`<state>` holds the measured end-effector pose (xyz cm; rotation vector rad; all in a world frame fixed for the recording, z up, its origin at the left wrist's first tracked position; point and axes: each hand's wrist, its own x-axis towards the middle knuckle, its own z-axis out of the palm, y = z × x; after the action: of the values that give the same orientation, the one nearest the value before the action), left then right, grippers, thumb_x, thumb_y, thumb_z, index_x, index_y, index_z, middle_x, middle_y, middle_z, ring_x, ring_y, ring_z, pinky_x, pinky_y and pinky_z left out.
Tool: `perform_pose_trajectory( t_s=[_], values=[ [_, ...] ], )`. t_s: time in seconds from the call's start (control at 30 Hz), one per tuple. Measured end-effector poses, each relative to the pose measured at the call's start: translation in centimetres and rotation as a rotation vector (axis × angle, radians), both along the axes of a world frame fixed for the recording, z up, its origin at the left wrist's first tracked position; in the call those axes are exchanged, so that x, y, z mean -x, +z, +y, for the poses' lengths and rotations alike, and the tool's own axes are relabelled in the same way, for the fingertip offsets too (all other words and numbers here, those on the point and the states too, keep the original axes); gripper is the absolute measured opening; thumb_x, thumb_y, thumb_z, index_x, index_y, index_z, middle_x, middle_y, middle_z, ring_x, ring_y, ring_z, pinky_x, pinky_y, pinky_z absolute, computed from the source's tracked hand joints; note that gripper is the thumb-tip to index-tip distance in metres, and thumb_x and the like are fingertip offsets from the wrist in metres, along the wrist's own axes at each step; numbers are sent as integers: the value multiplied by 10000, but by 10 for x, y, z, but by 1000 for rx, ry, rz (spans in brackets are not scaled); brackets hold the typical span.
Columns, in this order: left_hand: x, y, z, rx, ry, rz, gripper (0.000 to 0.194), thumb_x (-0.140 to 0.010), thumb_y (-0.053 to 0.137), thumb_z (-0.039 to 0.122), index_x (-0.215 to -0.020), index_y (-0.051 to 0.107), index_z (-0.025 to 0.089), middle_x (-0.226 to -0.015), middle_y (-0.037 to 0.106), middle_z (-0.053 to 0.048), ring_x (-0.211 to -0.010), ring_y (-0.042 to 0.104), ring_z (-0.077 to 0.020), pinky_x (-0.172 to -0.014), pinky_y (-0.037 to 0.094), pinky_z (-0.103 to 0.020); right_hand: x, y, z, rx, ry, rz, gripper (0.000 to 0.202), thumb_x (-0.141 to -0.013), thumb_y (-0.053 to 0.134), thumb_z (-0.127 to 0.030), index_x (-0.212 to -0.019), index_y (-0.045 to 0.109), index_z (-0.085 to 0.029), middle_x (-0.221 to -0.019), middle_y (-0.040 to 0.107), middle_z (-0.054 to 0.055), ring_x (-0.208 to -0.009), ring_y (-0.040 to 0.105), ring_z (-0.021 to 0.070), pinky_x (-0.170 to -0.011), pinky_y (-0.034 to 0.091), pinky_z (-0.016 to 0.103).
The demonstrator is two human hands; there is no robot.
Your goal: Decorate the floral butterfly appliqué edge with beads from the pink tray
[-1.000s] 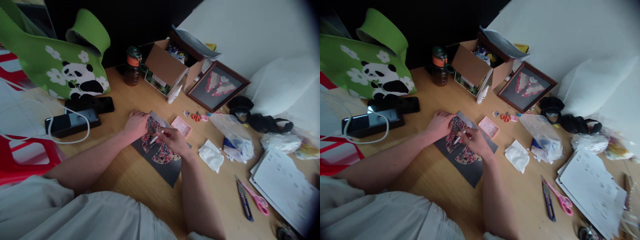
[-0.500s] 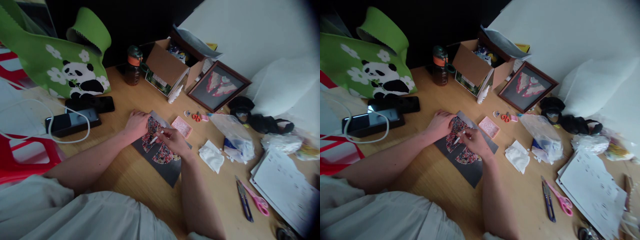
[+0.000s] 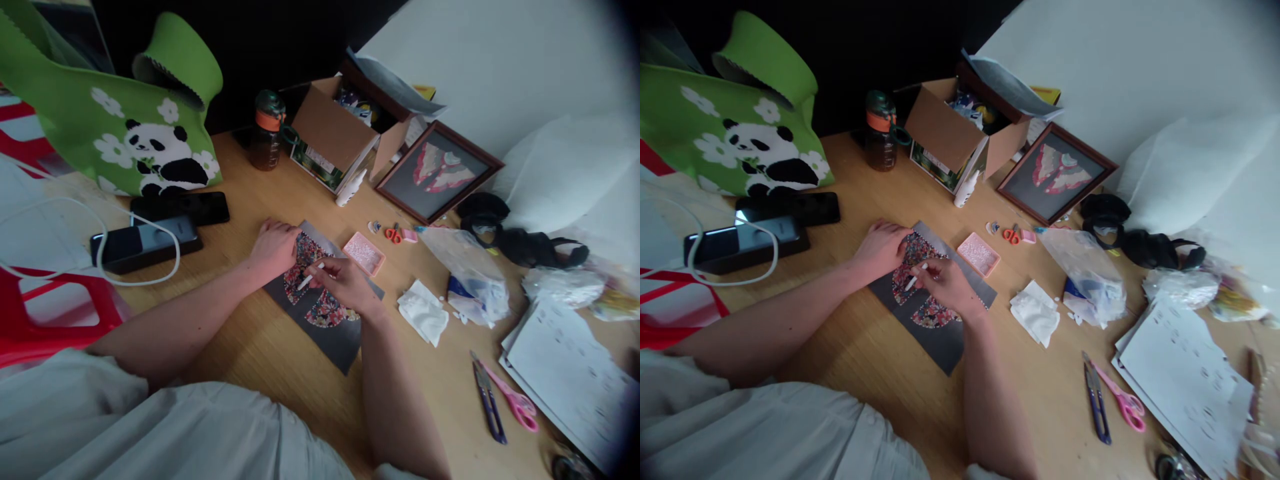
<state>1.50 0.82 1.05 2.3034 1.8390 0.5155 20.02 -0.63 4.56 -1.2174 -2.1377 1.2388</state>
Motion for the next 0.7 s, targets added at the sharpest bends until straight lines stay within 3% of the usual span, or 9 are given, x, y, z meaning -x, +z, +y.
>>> perform_pose_trajectory(
  t_s=[0.7],
  values=[
    [1, -3, 1, -5, 1, -11, 367, -897, 481, 136, -1221, 653, 146, -1155, 723, -130, -1112, 642, -269, -1129, 357, -486, -8, -1, 3, -54, -54, -38, 499, -912, 550, -618, -670, 684, -203, -681, 737, 38, -630, 620, 158, -586, 436, 273]
  ],
)
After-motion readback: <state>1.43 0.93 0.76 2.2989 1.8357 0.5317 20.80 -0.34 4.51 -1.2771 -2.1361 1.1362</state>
